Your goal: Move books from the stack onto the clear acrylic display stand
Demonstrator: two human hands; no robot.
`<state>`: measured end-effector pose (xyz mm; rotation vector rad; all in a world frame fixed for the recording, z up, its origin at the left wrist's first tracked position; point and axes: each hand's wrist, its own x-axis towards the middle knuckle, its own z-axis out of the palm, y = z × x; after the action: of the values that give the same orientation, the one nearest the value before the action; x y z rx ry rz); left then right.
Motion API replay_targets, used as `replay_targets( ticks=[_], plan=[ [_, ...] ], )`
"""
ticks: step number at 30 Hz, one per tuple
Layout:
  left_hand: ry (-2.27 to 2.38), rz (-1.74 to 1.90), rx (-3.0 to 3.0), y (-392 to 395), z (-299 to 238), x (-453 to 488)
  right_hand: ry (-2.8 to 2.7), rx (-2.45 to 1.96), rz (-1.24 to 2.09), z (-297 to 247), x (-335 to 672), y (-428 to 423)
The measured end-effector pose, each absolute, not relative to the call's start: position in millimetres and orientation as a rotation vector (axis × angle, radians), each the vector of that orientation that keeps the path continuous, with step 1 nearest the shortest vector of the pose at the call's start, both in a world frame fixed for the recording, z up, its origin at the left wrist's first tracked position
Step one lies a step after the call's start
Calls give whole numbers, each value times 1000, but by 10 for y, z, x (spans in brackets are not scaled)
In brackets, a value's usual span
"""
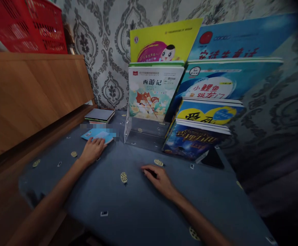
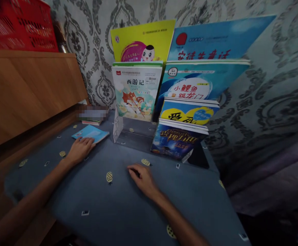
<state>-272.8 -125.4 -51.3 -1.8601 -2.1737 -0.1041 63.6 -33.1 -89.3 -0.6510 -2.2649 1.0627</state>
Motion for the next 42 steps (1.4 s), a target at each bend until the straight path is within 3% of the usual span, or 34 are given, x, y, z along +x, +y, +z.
replay_targets(
  ticks=[5,13,24,42],
  plan=[
    [-2174,-157,-1960,-1402,-475,-2706,-2269,-649,1064,-911,633,-324],
    [-2762,-257,-1256,-836,-523,-3293,-2283,-663,1049,-839,635,-352],
    [-2695,-256,-1336,-983,-698,-3361,-2289,-632,1044,-872,635,-337],
    [-2612,-255,-1398,-1280,-717,-2710,-2253,-630,1025,-884,640,-353]
  ],
)
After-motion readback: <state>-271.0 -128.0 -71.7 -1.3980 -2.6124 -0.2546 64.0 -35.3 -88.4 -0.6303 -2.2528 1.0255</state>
